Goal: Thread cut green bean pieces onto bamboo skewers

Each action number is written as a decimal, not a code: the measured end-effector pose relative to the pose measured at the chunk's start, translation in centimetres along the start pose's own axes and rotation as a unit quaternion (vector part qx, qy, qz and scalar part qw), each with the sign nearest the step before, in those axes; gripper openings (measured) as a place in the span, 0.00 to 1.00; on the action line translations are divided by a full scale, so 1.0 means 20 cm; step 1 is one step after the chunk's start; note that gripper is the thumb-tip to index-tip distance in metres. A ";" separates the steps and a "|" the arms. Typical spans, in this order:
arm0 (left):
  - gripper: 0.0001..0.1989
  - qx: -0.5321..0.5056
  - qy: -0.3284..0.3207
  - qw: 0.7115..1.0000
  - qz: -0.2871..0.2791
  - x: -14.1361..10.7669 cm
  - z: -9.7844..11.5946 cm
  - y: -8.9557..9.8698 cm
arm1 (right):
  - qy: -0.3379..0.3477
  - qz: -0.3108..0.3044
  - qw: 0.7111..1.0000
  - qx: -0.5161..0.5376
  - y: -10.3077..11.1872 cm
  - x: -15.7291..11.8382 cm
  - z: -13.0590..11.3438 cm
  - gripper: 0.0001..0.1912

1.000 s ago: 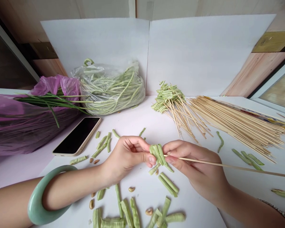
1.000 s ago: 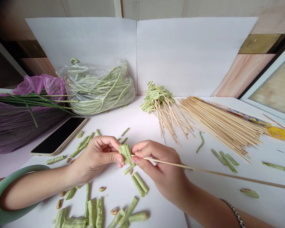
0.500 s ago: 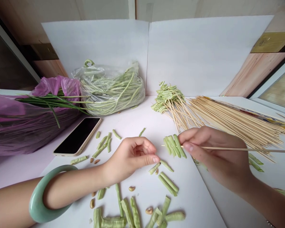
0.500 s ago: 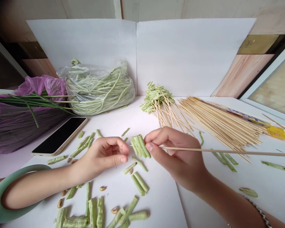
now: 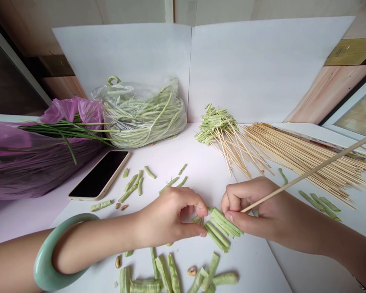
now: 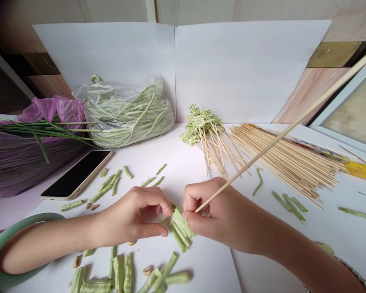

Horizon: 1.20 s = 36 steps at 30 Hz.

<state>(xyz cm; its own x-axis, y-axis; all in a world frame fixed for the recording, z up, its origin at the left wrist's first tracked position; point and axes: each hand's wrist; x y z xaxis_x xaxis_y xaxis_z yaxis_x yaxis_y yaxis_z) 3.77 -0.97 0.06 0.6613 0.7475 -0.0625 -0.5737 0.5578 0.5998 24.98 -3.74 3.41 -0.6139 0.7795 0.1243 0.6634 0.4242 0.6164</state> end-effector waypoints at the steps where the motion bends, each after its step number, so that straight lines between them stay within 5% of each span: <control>1: 0.10 0.000 -0.002 1.000 -0.001 0.00 0.00 0.00 | -0.004 -0.003 1.000 -0.001 0.00 0.00 0.00 0.11; 18: 0.11 0.005 0.000 1.000 -0.008 0.00 0.00 0.00 | -0.044 -0.034 0.997 -0.048 0.00 0.00 -0.02 0.09; 27: 0.11 0.001 -0.002 1.000 -0.008 0.01 0.00 0.00 | -0.022 0.033 0.995 -0.088 -0.04 -0.08 0.07 0.09; 36: 0.12 -0.004 0.003 1.000 -0.010 0.01 0.00 0.00 | -0.022 -0.040 0.993 -0.108 -0.02 -0.03 0.00 0.09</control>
<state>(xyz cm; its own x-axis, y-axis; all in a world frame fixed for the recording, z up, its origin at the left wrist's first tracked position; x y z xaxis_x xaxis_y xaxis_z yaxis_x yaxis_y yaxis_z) 3.90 -0.83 0.06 0.6704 0.7378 -0.0794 -0.5641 0.5762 0.5915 25.14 -4.38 3.01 -0.6382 0.7690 0.0370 0.5036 0.3806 0.7755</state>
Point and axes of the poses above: each hand's wrist, its own x-axis towards the middle knuckle, its own y-axis out of the back of the hand, z = x × y, and after that the axes turned 10 degrees about y, right-handed
